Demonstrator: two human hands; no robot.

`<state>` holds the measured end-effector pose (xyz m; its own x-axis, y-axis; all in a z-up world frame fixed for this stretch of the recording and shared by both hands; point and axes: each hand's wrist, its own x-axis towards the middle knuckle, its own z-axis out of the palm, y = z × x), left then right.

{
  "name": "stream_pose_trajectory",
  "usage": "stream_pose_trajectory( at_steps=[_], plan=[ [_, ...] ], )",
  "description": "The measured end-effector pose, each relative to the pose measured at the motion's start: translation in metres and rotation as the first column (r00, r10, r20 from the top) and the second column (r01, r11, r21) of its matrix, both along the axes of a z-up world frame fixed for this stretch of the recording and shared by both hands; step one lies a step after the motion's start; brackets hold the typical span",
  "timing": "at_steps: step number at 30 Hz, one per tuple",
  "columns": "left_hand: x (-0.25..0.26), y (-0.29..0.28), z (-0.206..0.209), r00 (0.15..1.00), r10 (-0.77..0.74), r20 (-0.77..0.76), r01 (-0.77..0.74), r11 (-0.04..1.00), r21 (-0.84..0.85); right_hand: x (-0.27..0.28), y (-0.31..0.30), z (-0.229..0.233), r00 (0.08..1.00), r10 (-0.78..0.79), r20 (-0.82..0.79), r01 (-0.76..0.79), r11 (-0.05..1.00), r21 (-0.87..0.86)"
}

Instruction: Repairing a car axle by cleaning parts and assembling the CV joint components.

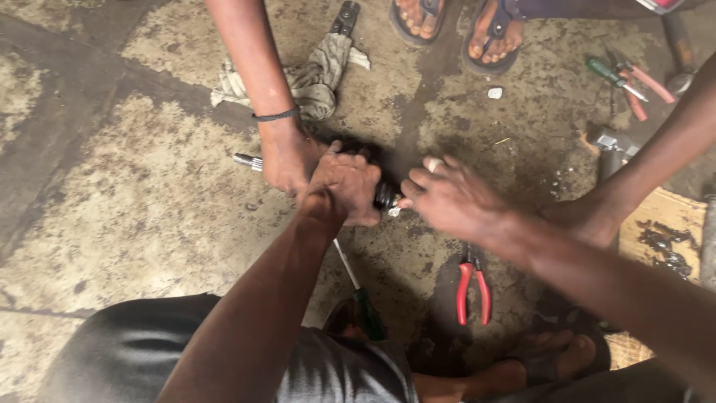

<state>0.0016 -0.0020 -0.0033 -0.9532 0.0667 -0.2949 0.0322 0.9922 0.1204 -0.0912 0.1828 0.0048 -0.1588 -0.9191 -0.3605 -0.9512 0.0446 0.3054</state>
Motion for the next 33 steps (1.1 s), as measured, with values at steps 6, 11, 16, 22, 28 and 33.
stream_pose_trajectory(
  at_steps=[6,11,16,22,28,33],
  plan=[
    [-0.009,0.002,-0.008,0.999,0.016,0.035,-0.016,1.000,-0.012,0.035,0.032,-0.040,0.934,-0.356,-0.034,0.342,0.917,-0.207],
    [-0.005,0.003,0.006,0.995,0.021,0.096,-0.017,0.999,-0.038,0.090,0.028,-0.065,0.772,-0.632,0.062,0.588,0.675,-0.445],
    [-0.010,0.001,-0.017,0.999,0.013,0.036,-0.013,1.000,0.001,0.128,0.003,-0.090,0.518,-0.799,0.305,0.726,0.222,-0.651],
    [-0.005,0.001,-0.030,0.996,0.037,-0.079,-0.033,0.998,0.044,0.122,0.017,-0.046,0.181,-0.788,0.588,0.955,-0.003,-0.298],
    [0.002,0.003,-0.015,0.994,0.066,-0.082,-0.059,0.995,0.080,0.083,0.046,-0.016,0.704,-0.556,0.442,0.686,0.371,-0.626],
    [-0.001,0.005,0.001,0.994,0.104,0.039,-0.107,0.992,0.072,0.031,0.007,0.018,0.778,-0.569,0.267,0.616,0.773,-0.151]
  ],
)
